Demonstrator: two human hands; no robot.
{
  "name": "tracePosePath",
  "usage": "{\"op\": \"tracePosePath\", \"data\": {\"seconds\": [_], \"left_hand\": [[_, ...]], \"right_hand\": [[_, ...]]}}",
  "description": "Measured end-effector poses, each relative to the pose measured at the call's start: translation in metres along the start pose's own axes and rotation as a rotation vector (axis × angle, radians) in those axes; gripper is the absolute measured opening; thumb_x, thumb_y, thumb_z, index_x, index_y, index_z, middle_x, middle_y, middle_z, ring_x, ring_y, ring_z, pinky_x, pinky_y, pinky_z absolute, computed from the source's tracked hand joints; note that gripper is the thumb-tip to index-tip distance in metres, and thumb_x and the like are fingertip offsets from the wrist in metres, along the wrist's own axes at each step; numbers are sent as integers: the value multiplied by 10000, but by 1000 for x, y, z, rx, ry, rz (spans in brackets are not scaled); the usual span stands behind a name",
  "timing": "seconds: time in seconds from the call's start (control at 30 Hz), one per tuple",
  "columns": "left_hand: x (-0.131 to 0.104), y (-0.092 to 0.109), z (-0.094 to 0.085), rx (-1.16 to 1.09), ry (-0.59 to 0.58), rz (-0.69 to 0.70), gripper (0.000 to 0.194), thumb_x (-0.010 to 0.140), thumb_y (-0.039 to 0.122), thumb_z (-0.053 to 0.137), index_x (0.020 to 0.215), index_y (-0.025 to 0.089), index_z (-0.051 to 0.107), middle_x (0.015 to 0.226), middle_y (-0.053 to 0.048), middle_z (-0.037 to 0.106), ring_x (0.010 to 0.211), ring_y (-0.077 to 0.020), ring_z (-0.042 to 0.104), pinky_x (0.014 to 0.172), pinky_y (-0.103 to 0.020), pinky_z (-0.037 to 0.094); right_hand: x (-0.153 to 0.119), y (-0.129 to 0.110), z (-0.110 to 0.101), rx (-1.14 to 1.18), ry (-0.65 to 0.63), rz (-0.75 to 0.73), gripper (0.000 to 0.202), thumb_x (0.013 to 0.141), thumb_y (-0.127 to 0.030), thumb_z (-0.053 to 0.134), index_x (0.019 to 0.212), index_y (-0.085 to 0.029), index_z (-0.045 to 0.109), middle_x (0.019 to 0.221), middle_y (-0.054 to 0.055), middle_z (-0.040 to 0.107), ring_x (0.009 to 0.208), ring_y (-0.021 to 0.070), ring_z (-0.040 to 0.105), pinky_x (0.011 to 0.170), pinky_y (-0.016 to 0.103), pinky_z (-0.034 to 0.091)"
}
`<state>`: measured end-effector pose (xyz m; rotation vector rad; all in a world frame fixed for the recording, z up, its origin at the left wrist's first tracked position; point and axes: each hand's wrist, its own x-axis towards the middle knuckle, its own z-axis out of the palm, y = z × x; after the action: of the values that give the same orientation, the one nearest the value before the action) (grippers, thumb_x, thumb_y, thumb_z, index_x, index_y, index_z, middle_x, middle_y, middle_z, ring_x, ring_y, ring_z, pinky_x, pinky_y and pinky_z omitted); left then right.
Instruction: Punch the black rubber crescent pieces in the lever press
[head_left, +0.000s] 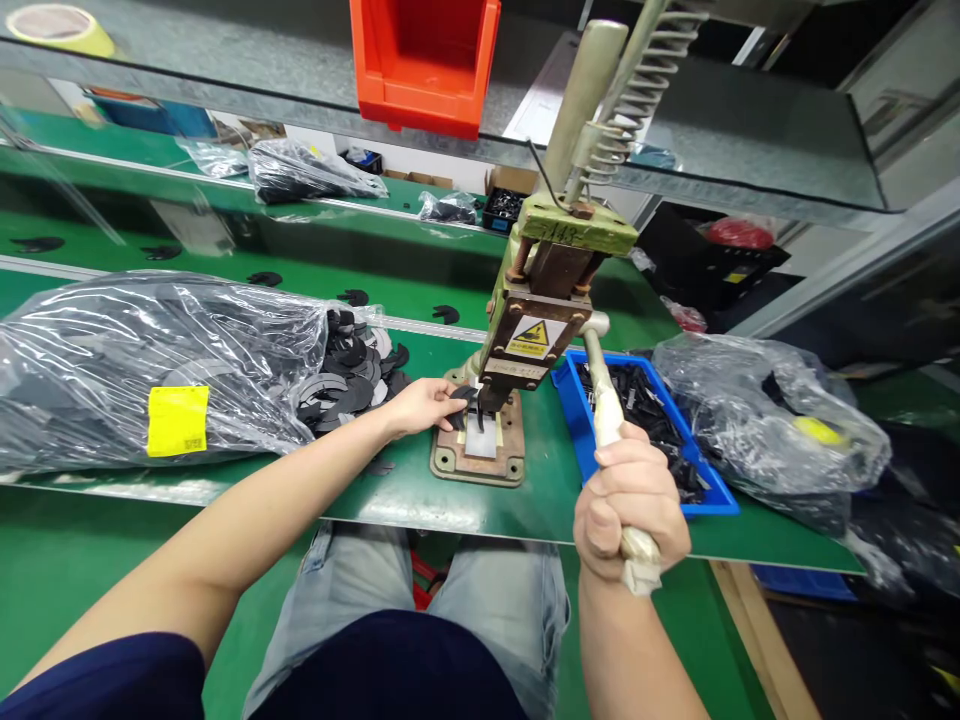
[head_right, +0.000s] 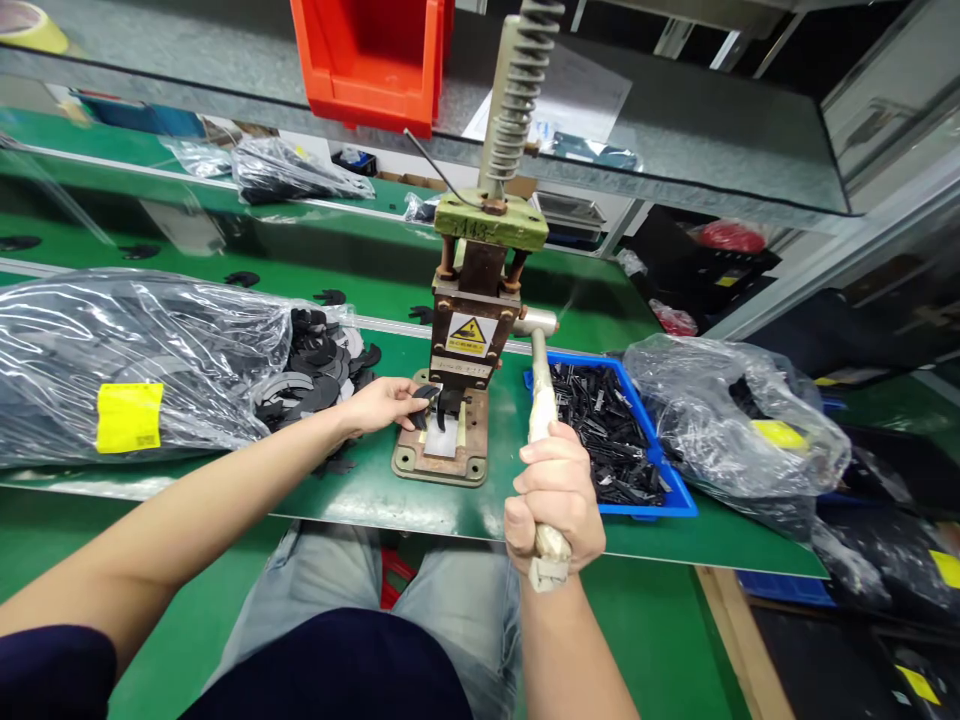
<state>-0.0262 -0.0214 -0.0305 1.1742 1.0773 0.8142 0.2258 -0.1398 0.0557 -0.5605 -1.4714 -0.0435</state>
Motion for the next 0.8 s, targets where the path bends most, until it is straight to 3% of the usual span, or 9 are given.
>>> {"op": "tracePosePath", "data": {"seconds": [0.4, 0.63, 0.8], "left_hand": [[9, 15, 2, 139, -16, -143, 360, 770, 275, 917, 722, 169, 576, 599, 34, 619, 491, -102, 645, 516, -214, 605], [10, 24, 2, 64, -70, -385, 324, 794, 303, 910, 787, 159, 620, 623, -62, 722, 555, -200, 754, 541, -244, 622], [6, 26, 5, 3, -45, -394, 344, 784, 308, 921, 785, 170, 606, 612, -65, 722, 528, -203, 749, 487, -214, 587]], "right_hand": [[-1, 0, 0, -16, 31, 24, 279, 895, -315, 705, 674, -244, 550, 659, -29, 591, 747, 196, 642, 988, 607, 570], [-2, 2, 3, -25, 33, 4, 284, 894, -316, 693, 671, -250, 532, 645, -30, 577, 716, 201, 634, 954, 612, 579], [30, 0, 19, 42, 169, -67, 311, 894, -386, 720, 706, -246, 517, 627, -40, 514, 649, 174, 600, 836, 527, 593]]}}
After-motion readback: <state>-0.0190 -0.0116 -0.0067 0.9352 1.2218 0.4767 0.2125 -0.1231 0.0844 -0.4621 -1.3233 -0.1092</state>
